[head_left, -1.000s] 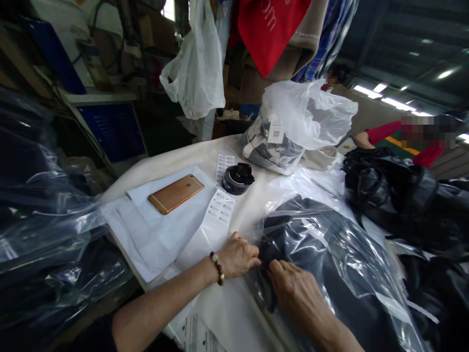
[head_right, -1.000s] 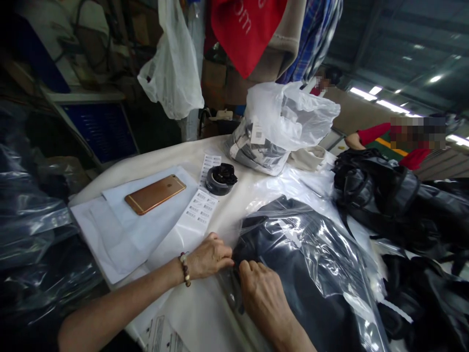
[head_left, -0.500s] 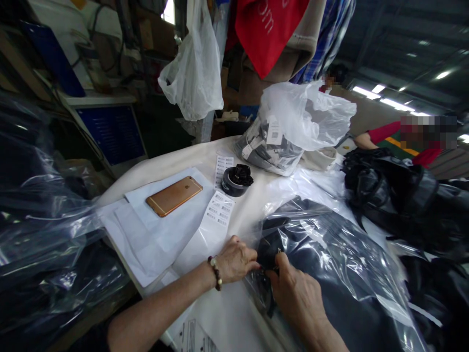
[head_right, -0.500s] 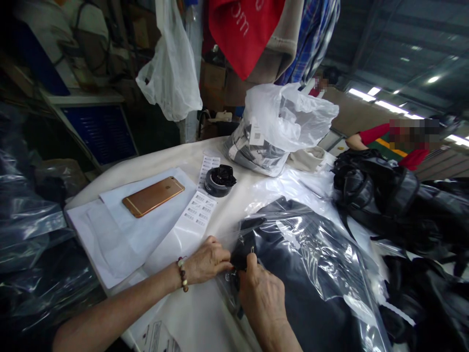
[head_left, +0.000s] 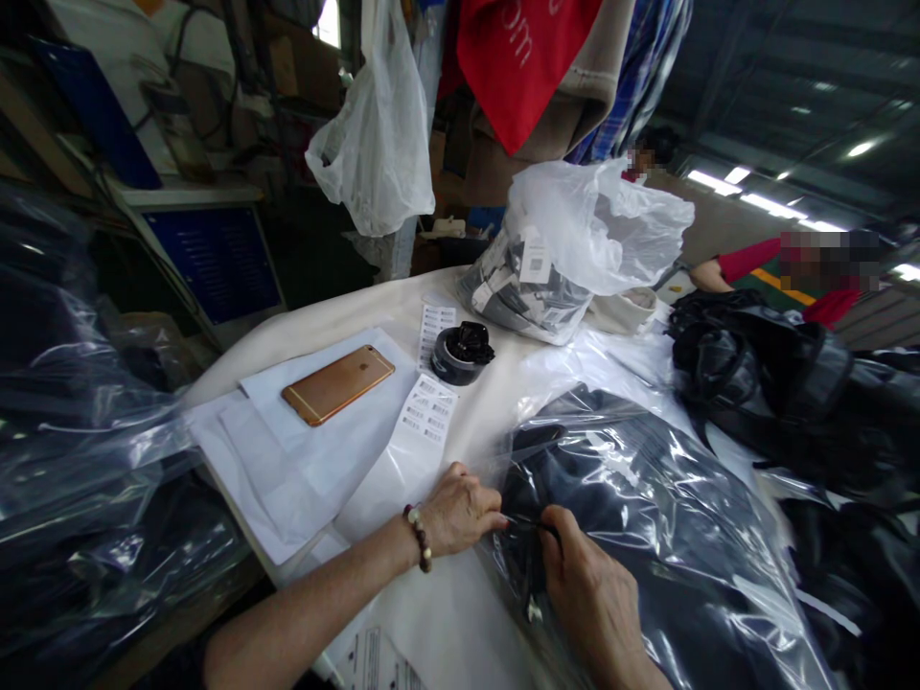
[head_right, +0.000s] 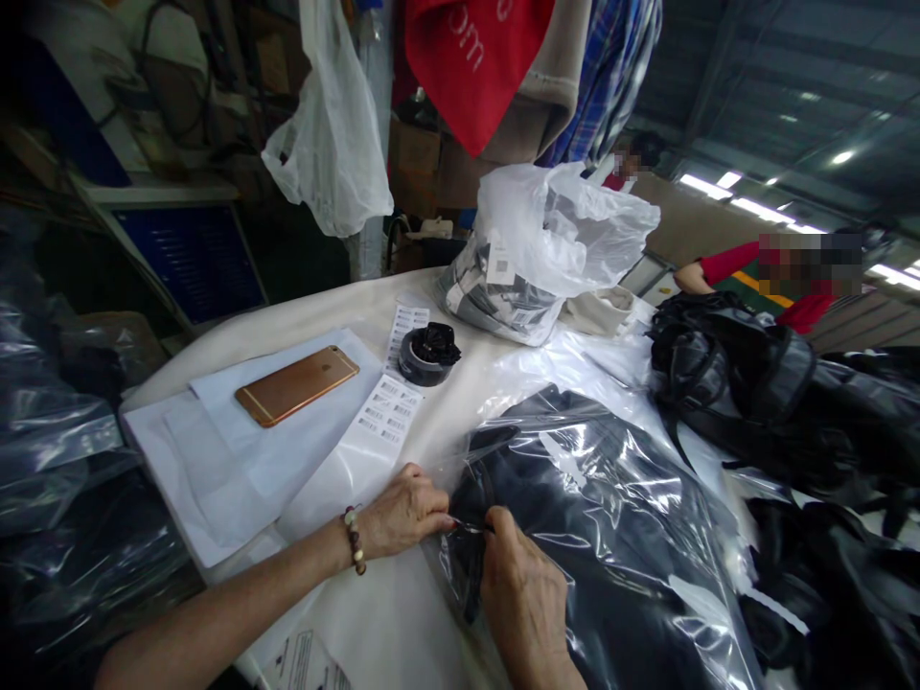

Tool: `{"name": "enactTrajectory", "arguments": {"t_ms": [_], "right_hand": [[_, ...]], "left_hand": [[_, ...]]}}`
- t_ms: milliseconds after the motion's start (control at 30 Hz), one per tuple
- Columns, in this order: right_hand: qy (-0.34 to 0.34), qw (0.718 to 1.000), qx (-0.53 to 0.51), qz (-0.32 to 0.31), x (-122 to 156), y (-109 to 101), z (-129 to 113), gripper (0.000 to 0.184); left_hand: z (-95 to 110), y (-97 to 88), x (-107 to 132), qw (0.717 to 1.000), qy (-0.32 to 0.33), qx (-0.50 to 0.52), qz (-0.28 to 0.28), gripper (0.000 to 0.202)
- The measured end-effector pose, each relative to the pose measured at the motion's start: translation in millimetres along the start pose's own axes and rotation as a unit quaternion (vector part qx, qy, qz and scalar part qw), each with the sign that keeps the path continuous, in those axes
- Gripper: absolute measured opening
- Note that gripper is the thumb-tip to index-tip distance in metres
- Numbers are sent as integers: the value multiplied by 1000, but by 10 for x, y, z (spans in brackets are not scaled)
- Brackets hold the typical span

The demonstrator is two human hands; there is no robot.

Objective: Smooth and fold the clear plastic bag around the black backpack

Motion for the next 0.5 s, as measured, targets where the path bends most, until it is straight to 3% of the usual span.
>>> {"name": "enactTrajectory", "arguments": {"t_ms": [100,200,300,500], "right_hand": [[-41,997,-29,56,129,-21,-69,20],[-69,996,-43,39,311,25,-174,28],[-89,996,10,17,443,84,-252,37],[-145,986,42,67,485,180,-350,42]], "left_hand": [[-2,-8,0,1000,-7,11,4,26],[1,-12,-7,1000,-14,19,4,28],[12,-19,-16,1000,-16,21,-7,28],[14,-40,-28,1000,-12,14,-24,24]]}}
Point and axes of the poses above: each hand's wrist, its own x-axis away from the middle knuckle, its own y-axis out of the palm, z = x × y, the point moved 3 cm from there along -x, towards the middle knuckle, and after that the axes turned 15 degrees about z, right-handed, at the moved point
